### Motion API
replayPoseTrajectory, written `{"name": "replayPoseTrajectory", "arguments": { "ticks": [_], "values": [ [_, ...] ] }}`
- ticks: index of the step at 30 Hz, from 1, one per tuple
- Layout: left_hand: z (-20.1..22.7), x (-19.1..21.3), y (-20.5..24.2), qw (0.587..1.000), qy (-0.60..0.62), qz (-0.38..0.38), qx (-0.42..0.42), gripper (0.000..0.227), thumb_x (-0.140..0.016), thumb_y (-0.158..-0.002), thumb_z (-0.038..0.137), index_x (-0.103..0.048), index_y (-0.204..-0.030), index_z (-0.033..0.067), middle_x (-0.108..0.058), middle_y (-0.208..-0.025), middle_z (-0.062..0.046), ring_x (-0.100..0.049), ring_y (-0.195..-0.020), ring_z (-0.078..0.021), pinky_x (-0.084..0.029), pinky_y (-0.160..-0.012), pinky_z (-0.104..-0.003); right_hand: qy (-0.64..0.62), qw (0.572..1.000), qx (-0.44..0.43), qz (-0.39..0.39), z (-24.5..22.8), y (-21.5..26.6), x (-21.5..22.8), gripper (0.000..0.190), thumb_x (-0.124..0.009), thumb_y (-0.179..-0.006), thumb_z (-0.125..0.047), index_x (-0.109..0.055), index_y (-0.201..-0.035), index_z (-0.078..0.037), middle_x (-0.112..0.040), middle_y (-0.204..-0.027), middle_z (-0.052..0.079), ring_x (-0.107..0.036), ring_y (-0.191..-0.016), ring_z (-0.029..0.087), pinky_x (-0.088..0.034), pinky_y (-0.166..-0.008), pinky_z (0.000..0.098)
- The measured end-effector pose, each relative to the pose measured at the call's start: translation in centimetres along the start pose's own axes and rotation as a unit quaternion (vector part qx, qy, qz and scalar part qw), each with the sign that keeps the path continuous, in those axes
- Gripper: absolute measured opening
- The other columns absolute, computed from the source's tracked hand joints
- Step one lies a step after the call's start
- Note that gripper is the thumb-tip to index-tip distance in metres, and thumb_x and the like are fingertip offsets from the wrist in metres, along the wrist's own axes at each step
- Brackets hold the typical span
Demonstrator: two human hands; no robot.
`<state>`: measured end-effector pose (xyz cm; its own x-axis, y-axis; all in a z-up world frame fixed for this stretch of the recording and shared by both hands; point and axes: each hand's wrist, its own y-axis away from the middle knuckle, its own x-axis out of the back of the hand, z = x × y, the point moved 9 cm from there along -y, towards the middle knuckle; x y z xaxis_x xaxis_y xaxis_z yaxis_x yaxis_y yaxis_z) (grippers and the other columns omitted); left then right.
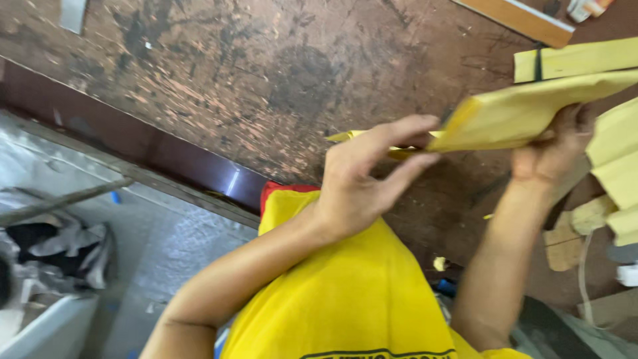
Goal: The person folds a yellow sheet of paper, trims its edges with scissors, places a paper template on top, traces a curved outline with a pencil, and cuts along the traced line. The person handles the paper and template repeatedly to align and cut the shape.
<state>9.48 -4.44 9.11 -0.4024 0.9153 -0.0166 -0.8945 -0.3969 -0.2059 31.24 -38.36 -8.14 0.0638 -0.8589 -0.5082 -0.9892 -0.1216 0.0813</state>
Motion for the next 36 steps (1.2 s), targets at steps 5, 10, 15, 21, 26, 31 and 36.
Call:
{"name": "replayPoseTrajectory", "arguments": {
  "ticks": [5,10,15,21,26,31,36],
  "values": [
    [7.7,-1.6,-0.5,0.958,-0.092,-0.089,-0.256,0.032,-0.076,-0.091,0.006,-0.065,-0.121,0.0018,-0.072,-0.109,-0.010,-0.073,-0.100,-0.0265,-0.058,-0.088,-0.037,-0.113,0.978,-0.011,-0.177,0.3,0.4,-0.4,0.038,-0.058,-0.109,-0.047,-0.059,-0.120,-0.010,-0.060,-0.092,0.000,-0.060,-0.083,0.012,-0.046,-0.081,0.0359],
    [9.7,-2.5,0.6,0.923,-0.067,-0.122,-0.359,0.027,-0.069,-0.097,0.007,-0.065,-0.124,0.0036,-0.071,-0.112,-0.008,-0.073,-0.104,-0.0253,-0.059,-0.093,-0.039,-0.086,0.986,0.041,-0.138,-3.7,0.4,0.4,0.036,-0.058,-0.109,-0.045,-0.059,-0.121,-0.010,-0.060,-0.092,0.000,-0.059,-0.081,0.010,-0.046,-0.082,0.0350],
    [9.9,-2.7,1.6,0.906,0.005,-0.135,-0.401,0.032,-0.070,-0.100,0.019,-0.062,-0.128,0.0041,-0.067,-0.116,-0.011,-0.070,-0.106,-0.0265,-0.060,-0.095,-0.039,-0.093,0.984,0.057,-0.141,-3.9,-0.6,-1.8,0.034,-0.059,-0.109,-0.043,-0.059,-0.122,-0.011,-0.059,-0.093,-0.001,-0.059,-0.079,0.009,-0.045,-0.084,0.0341],
    [9.9,-2.8,1.5,0.898,0.057,-0.173,-0.400,0.024,-0.072,-0.105,0.003,-0.064,-0.128,0.0047,-0.064,-0.112,-0.011,-0.071,-0.103,-0.0265,-0.063,-0.091,-0.035,-0.108,0.980,0.067,-0.155,-2.9,-0.9,-3.8,0.032,-0.059,-0.109,-0.040,-0.060,-0.123,-0.011,-0.058,-0.093,-0.002,-0.058,-0.076,0.008,-0.045,-0.085,0.0330],
    [6.6,-2.6,0.0,0.975,0.066,-0.126,-0.172,0.034,-0.075,-0.097,0.003,-0.062,-0.128,0.0037,-0.065,-0.106,-0.008,-0.072,-0.095,-0.0216,-0.061,-0.085,-0.030,-0.137,0.969,0.075,-0.191,-0.8,1.8,-3.4,0.031,-0.060,-0.109,-0.038,-0.060,-0.124,-0.011,-0.057,-0.094,-0.002,-0.057,-0.074,0.007,-0.044,-0.086,0.0321],
    [-0.1,-2.5,-0.7,0.966,0.238,-0.028,0.094,0.042,-0.074,-0.103,-0.008,-0.058,-0.140,0.0052,-0.068,-0.107,-0.003,-0.070,-0.104,-0.0093,-0.062,-0.097,-0.023,-0.087,0.984,0.054,-0.144,-0.8,1.9,1.0,0.035,-0.063,-0.110,-0.038,-0.062,-0.135,-0.014,-0.067,-0.118,0.002,-0.068,-0.093,0.017,-0.051,-0.093,0.0410],
    [-2.7,-3.0,0.5,0.957,0.267,-0.011,0.117,0.044,-0.074,-0.103,-0.009,-0.058,-0.142,0.0047,-0.066,-0.106,-0.002,-0.067,-0.101,-0.0058,-0.061,-0.094,-0.022,-0.111,0.991,0.059,-0.041,-2.4,1.8,6.6,0.035,-0.066,-0.112,-0.027,-0.059,-0.145,-0.017,-0.064,-0.142,0.002,-0.066,-0.127,0.018,-0.048,-0.116,0.0407]
  ]
}}
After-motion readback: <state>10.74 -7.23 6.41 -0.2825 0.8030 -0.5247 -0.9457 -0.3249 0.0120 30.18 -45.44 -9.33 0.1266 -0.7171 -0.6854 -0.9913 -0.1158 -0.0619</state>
